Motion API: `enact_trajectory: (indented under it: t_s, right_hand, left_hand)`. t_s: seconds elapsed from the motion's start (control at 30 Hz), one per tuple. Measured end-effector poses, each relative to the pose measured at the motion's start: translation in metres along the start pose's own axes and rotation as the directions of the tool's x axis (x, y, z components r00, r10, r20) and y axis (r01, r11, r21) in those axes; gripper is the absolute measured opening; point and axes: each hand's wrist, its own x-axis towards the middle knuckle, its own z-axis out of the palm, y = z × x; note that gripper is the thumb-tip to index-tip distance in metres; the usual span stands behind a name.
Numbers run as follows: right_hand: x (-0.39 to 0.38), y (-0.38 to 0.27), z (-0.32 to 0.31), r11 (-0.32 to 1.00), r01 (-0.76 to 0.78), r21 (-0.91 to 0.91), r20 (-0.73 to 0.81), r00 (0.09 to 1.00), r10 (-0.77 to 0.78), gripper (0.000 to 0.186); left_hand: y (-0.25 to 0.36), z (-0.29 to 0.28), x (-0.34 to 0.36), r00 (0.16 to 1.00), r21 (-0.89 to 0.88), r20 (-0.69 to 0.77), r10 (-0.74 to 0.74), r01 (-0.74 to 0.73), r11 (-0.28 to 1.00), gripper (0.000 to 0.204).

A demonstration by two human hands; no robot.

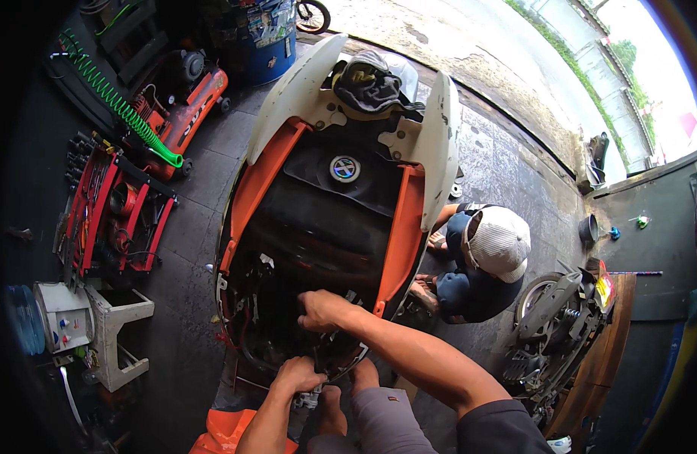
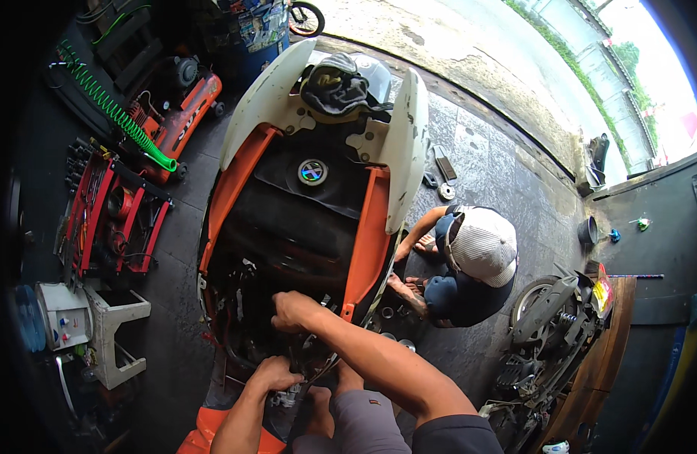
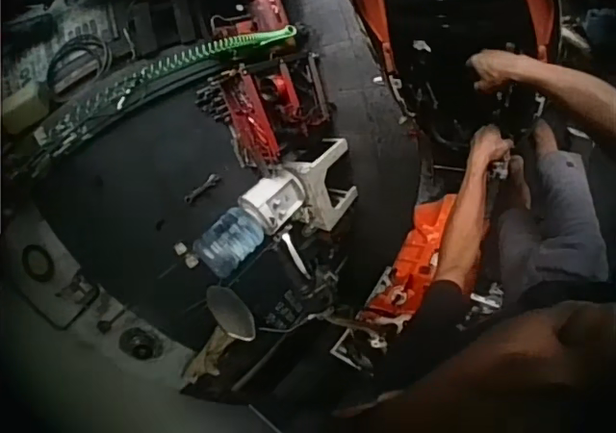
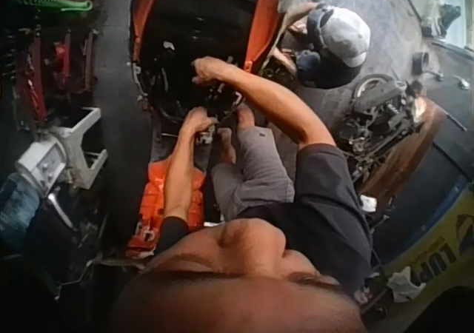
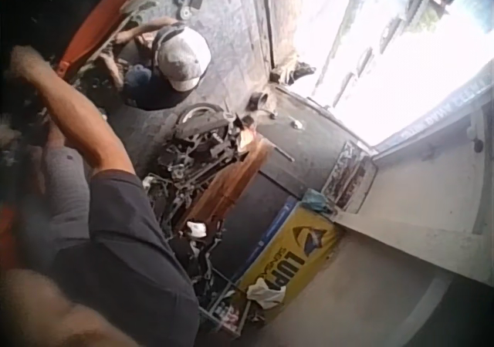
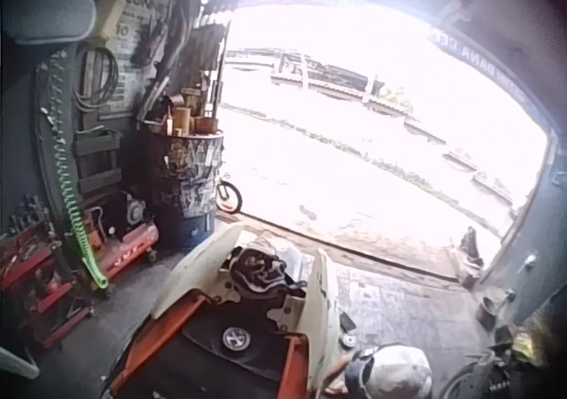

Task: The person removes the carburetor from a scooter by loosening screws with a screwdriver, pulling the carburetor out of the frame by hand, and detaching the connected cables.

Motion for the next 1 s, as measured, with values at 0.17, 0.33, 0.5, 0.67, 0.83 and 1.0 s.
enact_trajectory:
  t_s: [0.17,0.33,0.5,0.67,0.83,1.0]
  right_hand:
    - [-0.025,-0.024,-0.015,0.999,0.030,-0.012,-0.095,0.995,-0.031,0.041]
    - [-0.059,-0.021,-0.023,0.992,0.098,0.081,-0.249,0.966,-0.075,0.033]
    - [-0.070,-0.013,-0.022,0.986,0.101,0.134,-0.293,0.954,-0.058,0.032]
    - [-0.060,-0.013,-0.021,0.988,0.072,0.138,-0.286,0.958,-0.030,0.032]
    - [-0.065,-0.014,-0.016,0.994,0.075,0.076,-0.324,0.945,-0.047,0.036]
    - [-0.061,-0.014,-0.020,0.994,0.076,0.081,-0.303,0.952,-0.048,0.037]
  left_hand:
    - [-0.002,0.003,-0.004,0.997,-0.053,-0.067,-0.035,0.031,0.998,0.054]
    - [0.005,0.003,-0.011,0.999,-0.253,-0.054,-0.001,-0.013,0.967,0.046]
    - [-0.002,0.007,-0.012,0.994,-0.281,-0.107,0.027,-0.056,0.958,0.042]
    - [-0.007,0.006,0.009,0.999,-0.199,-0.010,-0.044,0.041,0.979,0.047]
    - [-0.006,0.006,0.019,0.999,-0.042,0.013,-0.035,0.035,0.999,0.049]
    - [-0.007,0.003,0.015,1.000,-0.072,0.015,-0.011,0.012,0.997,0.047]
